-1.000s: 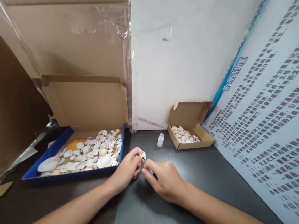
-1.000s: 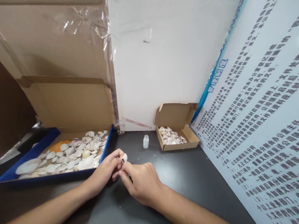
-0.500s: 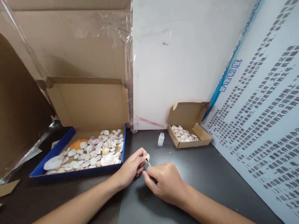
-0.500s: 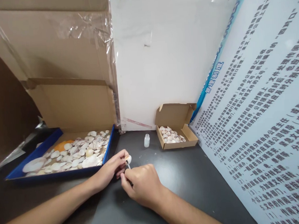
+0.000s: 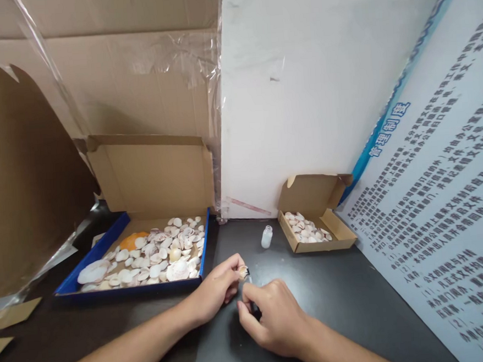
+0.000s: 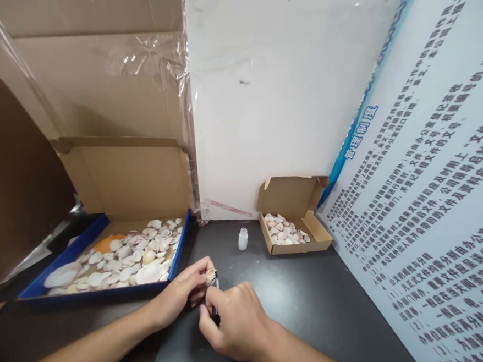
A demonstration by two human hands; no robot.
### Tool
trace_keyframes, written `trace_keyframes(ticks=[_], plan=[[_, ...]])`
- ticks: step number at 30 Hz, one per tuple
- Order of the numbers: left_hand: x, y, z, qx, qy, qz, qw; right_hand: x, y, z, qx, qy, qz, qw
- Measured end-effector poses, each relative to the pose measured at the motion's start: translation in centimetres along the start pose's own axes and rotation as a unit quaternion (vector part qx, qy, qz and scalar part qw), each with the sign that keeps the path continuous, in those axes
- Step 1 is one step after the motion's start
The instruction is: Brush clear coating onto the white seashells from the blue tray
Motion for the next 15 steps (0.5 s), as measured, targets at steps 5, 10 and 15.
trace_keyframes(ticks=[5, 10, 15], plan=[[0.02, 0.08, 0.19, -0.007, -0.005, -0.002, 1.000, 0.29, -0.19, -0.02, -0.011, -0.003, -0.020, 1.000], [0.08, 0.31, 0.56, -0.014, -0.008, -0.002, 1.000, -0.01, -0.65, -0.10, -0.028, -0.005, -0.054, 0.998], [0.03, 0.43, 0.92, -0.011, -0.007, -0.002, 1.000, -0.12, -0.74, 0.03, -0.003, 0.004, -0.067, 0.998]])
Point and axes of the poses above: each hand's wrist, its own x-axis away from the middle knuckle, its own y-axis out of the palm, z = x × y, the point moved 2 cm from there along -x, towards the middle knuckle, and after that the axes turned 11 degrees about -z, right-handed, at the moved point
